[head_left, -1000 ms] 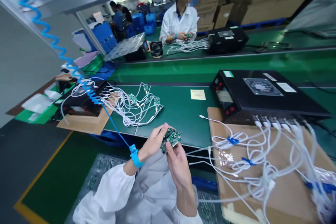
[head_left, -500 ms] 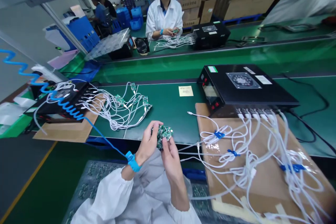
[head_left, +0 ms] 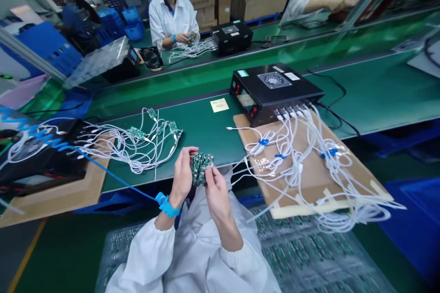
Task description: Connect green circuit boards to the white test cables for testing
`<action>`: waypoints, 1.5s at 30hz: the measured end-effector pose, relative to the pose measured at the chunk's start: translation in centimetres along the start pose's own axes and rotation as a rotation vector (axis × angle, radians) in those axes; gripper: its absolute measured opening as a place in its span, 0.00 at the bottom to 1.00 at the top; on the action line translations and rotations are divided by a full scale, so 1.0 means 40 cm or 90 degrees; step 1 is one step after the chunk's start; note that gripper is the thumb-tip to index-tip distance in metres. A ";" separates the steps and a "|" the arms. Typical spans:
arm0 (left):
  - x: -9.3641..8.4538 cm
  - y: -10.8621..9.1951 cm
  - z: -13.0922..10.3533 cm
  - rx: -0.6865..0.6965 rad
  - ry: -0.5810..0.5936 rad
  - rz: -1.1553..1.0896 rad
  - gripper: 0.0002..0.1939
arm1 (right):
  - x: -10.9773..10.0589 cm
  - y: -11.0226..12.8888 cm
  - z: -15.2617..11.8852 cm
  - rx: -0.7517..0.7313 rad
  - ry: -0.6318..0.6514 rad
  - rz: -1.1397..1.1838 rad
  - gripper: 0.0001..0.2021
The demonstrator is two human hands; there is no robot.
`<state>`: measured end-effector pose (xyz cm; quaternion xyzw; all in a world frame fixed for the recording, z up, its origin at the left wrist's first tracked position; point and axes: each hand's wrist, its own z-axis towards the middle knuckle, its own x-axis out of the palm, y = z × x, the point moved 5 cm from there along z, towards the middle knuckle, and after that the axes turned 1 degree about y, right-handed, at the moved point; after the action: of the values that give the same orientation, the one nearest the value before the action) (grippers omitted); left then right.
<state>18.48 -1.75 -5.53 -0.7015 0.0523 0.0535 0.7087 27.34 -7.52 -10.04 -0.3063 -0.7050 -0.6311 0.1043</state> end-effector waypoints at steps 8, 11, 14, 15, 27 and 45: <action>0.101 0.088 -0.054 -0.363 0.091 -0.464 0.32 | -0.020 0.048 -0.050 -0.306 -0.263 -0.565 0.19; 0.131 0.077 -0.059 -0.382 0.108 -0.547 0.30 | -0.028 0.066 -0.048 -0.368 -0.315 -0.629 0.21; 0.153 0.063 -0.068 -0.423 0.161 -0.573 0.26 | -0.040 0.083 -0.049 -0.405 -0.339 -0.644 0.24; 0.158 0.060 -0.071 -0.450 0.178 -0.573 0.25 | -0.043 0.092 -0.053 -0.415 -0.334 -0.658 0.24; 0.098 0.058 -0.016 -0.454 0.043 -0.632 0.09 | -0.155 0.430 0.115 -0.361 0.077 -1.207 0.15; 0.225 0.096 -0.080 -0.572 0.238 -0.615 0.02 | -0.186 0.385 0.317 -0.362 0.258 -1.355 0.12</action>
<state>26.83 -4.89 -10.72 -0.8693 -0.1722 -0.3745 0.2726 44.94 2.60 -3.59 0.5483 -0.4077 -0.5752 -0.4497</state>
